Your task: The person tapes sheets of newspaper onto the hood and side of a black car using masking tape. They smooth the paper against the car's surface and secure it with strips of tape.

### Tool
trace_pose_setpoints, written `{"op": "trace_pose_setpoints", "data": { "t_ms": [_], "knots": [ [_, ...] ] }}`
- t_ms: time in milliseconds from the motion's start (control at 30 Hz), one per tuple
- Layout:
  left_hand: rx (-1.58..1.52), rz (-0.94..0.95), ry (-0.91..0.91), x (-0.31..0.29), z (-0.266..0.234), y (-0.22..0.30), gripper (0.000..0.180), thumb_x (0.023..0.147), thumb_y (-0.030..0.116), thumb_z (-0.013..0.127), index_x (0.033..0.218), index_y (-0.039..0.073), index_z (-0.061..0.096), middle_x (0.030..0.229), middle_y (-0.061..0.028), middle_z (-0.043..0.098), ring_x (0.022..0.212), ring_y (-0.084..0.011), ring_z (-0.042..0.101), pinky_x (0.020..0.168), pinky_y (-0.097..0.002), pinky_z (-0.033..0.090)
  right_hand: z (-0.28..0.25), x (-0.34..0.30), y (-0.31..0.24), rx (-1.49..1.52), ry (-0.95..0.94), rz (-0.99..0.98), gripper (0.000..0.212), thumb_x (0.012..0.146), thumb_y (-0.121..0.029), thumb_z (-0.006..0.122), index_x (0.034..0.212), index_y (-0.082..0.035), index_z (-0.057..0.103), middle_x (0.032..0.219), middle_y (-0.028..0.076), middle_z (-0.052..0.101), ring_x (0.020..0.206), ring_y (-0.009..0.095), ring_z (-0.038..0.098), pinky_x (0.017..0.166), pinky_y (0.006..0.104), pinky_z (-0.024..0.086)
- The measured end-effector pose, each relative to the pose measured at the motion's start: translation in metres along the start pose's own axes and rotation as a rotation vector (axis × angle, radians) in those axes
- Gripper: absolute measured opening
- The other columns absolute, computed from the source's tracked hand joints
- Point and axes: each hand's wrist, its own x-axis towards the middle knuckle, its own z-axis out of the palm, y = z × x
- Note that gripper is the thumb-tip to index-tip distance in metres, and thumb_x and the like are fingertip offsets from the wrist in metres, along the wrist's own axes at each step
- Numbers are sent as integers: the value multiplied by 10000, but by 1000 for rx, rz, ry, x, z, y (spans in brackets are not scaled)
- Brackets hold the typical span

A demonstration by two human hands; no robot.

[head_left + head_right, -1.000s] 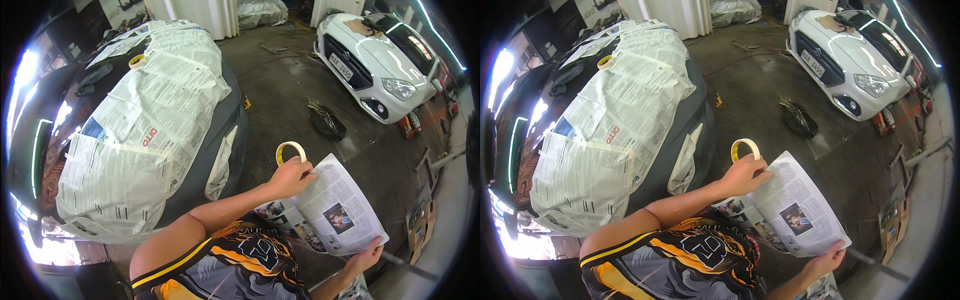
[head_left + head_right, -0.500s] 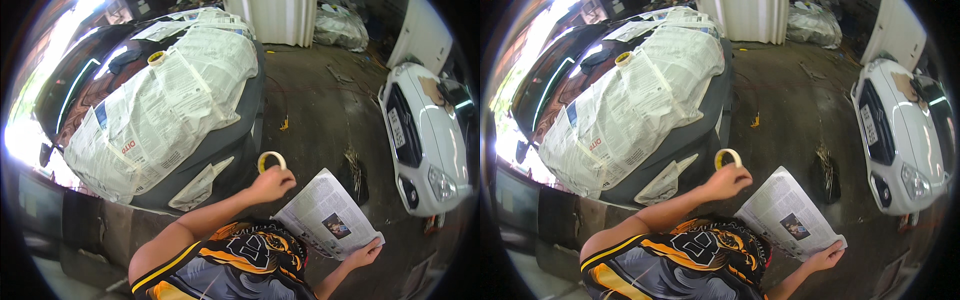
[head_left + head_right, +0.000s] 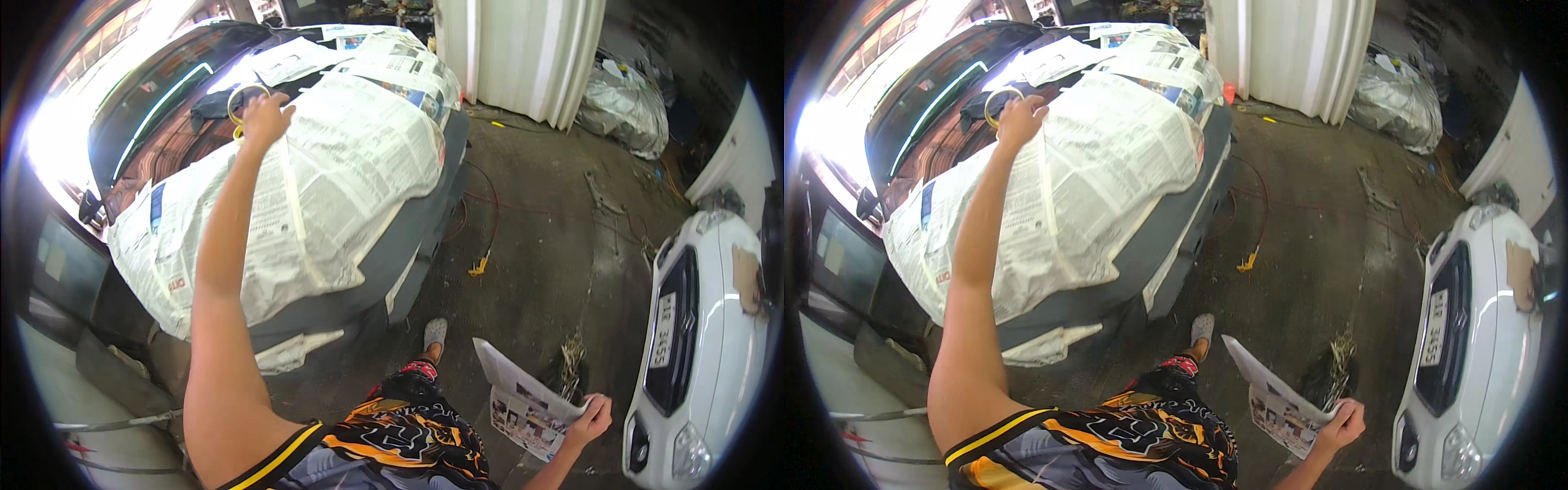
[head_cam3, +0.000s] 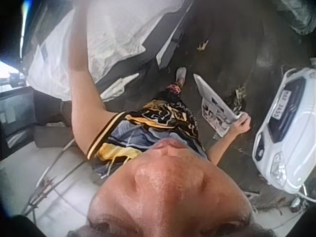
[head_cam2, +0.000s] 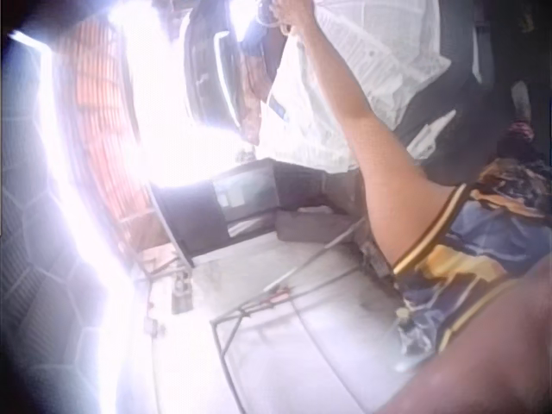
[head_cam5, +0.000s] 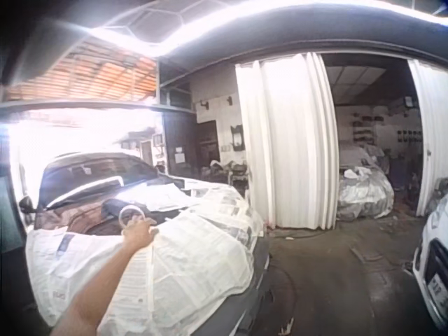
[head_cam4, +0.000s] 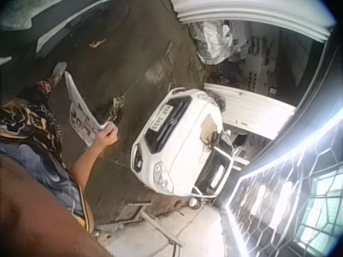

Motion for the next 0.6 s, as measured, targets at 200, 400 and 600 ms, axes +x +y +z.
{"op": "trace_pose_setpoints", "data": {
  "t_ms": [200, 400, 600],
  "knots": [
    [335, -281, -251, 144, 105, -69, 338, 939, 275, 629, 1251, 193, 733, 1341, -131, 654, 1314, -350, 544, 1067, -511, 445, 88, 55, 28, -110, -78, 206, 402, 1088, -235, 509, 763, 1, 492, 611, 53, 444, 564, 113, 386, 512, 340, 293],
    [432, -301, -119, 191, 190, -100, 379, 957, 192, 574, 1314, 231, 694, 1431, -134, 600, 1365, -361, 491, 1078, -503, 436, 134, 126, -3, -255, -321, 325, 404, 1064, -386, 559, 980, -15, 696, 827, 261, 677, 703, 394, 653, 645, 532, 467],
    [425, -255, -184, 208, 197, -90, 236, 940, 177, 602, 1126, 136, 741, 1262, -127, 675, 1245, -345, 567, 994, -499, 485, 175, 157, 44, -142, -323, 304, 410, 1078, -221, 534, 744, -2, 441, 591, 33, 364, 564, 96, 336, 506, 346, 252]
  ]
}}
